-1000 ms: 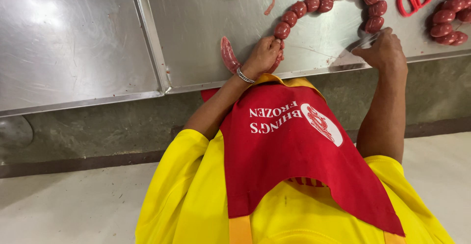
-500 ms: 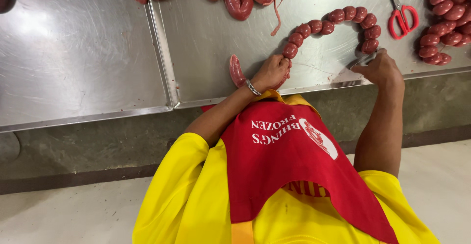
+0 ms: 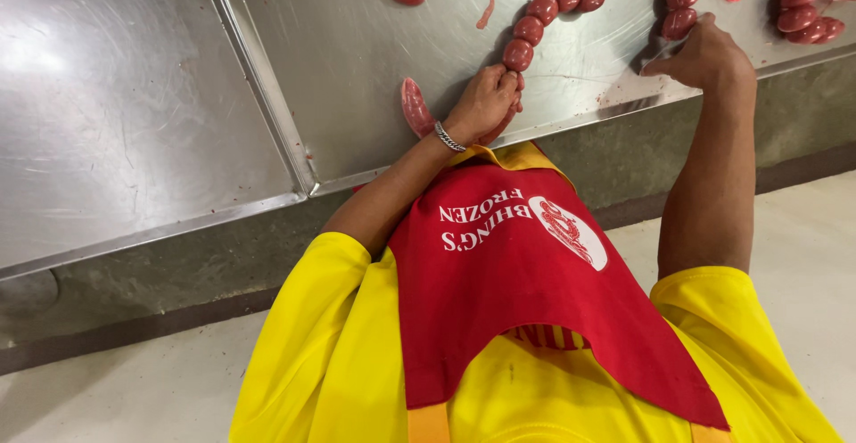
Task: The person ties lengths of sausage into links using white string and cuts the string with red-handled scissors at a metal workstation.
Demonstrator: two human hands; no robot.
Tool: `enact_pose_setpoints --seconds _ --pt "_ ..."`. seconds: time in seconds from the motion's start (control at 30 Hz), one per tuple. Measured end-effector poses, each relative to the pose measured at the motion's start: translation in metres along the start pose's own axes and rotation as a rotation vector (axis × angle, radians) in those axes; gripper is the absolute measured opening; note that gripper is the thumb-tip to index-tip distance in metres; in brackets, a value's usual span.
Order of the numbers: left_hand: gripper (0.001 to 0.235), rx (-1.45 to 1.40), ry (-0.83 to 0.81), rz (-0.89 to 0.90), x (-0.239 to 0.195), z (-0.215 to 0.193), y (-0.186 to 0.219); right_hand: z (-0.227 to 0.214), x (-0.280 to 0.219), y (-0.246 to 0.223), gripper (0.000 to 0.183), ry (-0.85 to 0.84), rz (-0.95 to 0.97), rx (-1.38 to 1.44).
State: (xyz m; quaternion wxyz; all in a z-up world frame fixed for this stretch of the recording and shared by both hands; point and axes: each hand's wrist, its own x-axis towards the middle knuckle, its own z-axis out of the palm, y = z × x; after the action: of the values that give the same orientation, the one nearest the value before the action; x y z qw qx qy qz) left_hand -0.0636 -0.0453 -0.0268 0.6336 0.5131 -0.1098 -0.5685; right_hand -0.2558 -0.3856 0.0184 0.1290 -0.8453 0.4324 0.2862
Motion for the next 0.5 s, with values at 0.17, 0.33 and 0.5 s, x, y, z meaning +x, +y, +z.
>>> enact_pose_setpoints --seconds 0.17,0.33,0.5 --pt "0.027 0.061 0.003 0.033 0.004 -0.002 -0.001 0.000 0.004 0.004 0.109 0.017 -0.035 -0.029" --pt "0.028 0.047 0.017 0.022 0.005 0.001 0.000 -0.002 0.002 0.009 0.115 -0.011 -0.071 0.057" --pt "0.029 0.040 0.020 0.016 0.004 0.002 0.006 0.004 -0.002 0.015 0.102 0.015 -0.031 0.088"
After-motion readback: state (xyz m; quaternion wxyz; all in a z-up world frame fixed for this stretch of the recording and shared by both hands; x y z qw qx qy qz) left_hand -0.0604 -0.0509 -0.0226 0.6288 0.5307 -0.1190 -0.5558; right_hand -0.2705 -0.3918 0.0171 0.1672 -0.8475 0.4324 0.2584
